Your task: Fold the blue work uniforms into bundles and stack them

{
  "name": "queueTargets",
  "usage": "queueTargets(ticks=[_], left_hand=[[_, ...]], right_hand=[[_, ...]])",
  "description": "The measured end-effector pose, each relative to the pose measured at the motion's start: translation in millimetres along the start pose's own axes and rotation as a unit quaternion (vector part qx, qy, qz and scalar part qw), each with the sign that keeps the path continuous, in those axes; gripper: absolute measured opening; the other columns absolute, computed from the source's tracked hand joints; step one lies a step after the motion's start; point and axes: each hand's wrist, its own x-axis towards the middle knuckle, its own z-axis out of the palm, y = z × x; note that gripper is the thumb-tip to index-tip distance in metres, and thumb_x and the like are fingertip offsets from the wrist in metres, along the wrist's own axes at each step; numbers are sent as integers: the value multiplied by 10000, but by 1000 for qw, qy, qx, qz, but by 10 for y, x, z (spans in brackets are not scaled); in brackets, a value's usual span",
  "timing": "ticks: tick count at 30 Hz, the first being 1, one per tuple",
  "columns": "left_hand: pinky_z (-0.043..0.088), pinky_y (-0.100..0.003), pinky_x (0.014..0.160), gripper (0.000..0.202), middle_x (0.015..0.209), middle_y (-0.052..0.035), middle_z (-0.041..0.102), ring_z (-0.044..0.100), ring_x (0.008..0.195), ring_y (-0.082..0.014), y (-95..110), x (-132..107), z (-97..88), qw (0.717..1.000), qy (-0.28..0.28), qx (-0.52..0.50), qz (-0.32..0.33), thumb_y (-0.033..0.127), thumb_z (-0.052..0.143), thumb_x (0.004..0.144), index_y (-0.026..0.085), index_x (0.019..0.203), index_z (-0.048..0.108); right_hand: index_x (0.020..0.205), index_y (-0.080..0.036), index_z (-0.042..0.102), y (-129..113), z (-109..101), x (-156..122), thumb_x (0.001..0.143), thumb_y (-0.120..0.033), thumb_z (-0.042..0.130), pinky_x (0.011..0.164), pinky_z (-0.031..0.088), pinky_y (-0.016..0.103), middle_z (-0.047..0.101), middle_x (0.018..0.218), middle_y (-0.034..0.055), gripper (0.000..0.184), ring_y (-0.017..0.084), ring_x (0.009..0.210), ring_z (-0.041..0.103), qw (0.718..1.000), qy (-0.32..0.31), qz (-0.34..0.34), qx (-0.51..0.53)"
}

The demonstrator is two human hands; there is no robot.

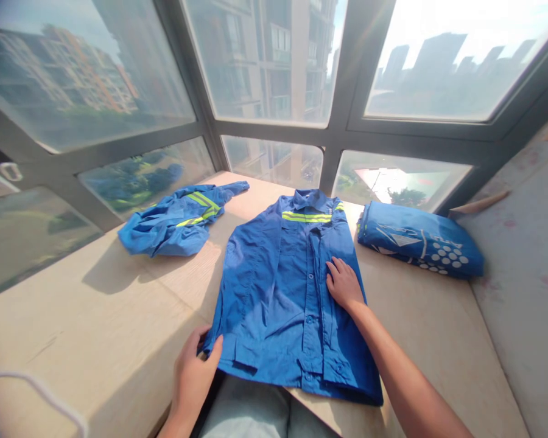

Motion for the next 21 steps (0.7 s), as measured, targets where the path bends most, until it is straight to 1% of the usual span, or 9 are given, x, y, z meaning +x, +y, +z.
queueTargets(ticks=[2, 5, 8, 10, 12, 14, 16, 19, 21], left_hand=[[543, -358, 925, 266, 1016, -91, 725, 688, 972, -250, 62, -63, 56, 998, 18, -38, 45, 381, 544, 874, 195, 1031, 654], [555, -357, 937, 260, 1070, -96, 722, 686, 1007, -238, 118, -120, 167, 994, 16, -66, 89, 222, 533, 846, 180, 1062, 671], [572, -366, 933, 388, 1087, -72, 726, 687, 1016, -222, 134, -154, 311, 985, -11, -67, 161, 77, 490, 781, 195, 1093, 690], [572, -389, 950, 480, 1079, -54, 733, 684, 1030, -217, 143, -180, 407, 969, -21, -60, 238, 16, 452, 752, 212, 1113, 700], [571, -410, 956, 582, 1075, -46, 738, 679, 1042, -217, 156, -212, 485, 954, -24, -47, 295, -31, 418, 714, 217, 1166, 688], [573, -423, 947, 677, 1085, -54, 736, 674, 1043, -223, 159, -248, 535, 950, -38, -33, 309, -54, 401, 671, 206, 1243, 651], [577, -423, 934, 750, 1100, -67, 727, 667, 1038, -229, 130, -286, 571, 951, -77, -25, 298, -53, 405, 644, 193, 1326, 595], [579, -419, 918, 829, 1128, -88, 715, 651, 1042, -250, 13, -341, 663, 943, -132, -25, 305, -26, 449, 599, 187, 1395, 535], [573, -430, 910, 819, 1113, -103, 716, 648, 1028, -271, -93, -374, 776, 942, -115, -31, 314, 0, 494, 580, 189, 1375, 551]], right_hand=[[1311, -115, 627, -16, -19, 24, 943, -241, 412, 1100, 412, 452, 556, 1427, 158, 444, 312, 1336, 489, 1000, -3, 6, -3], [1235, -133, 669, -90, -74, 125, 899, -202, 456, 1063, 436, 449, 607, 1351, 176, 404, 322, 1281, 529, 999, -4, 31, -12], [1213, -141, 673, -327, -141, 335, 885, -198, 490, 1045, 440, 443, 610, 1332, 193, 379, 330, 1265, 537, 998, 2, 56, -10], [1268, -136, 632, -617, -169, 533, 922, -232, 480, 1066, 426, 396, 588, 1366, 181, 391, 296, 1271, 540, 999, -15, 42, 22], [1323, -134, 584, -996, -171, 761, 970, -288, 453, 1074, 416, 335, 579, 1382, 160, 407, 251, 1265, 551, 996, -47, 14, 72], [1353, -131, 549, -1422, -148, 999, 1008, -352, 419, 1054, 427, 309, 594, 1360, 154, 430, 230, 1249, 564, 991, -78, 7, 112], [1373, -140, 521, -1840, -107, 1235, 1025, -420, 395, 1017, 452, 318, 612, 1322, 153, 463, 234, 1225, 580, 987, -100, 24, 126], [1401, -167, 477, -2352, -19, 1570, 992, -510, 459, 914, 507, 341, 611, 1287, 158, 534, 262, 1147, 615, 986, -126, 42, 104], [1435, -155, 432, -2581, 55, 1782, 972, -442, 518, 834, 533, 337, 597, 1273, 176, 552, 266, 1086, 630, 988, -133, 38, 72]])
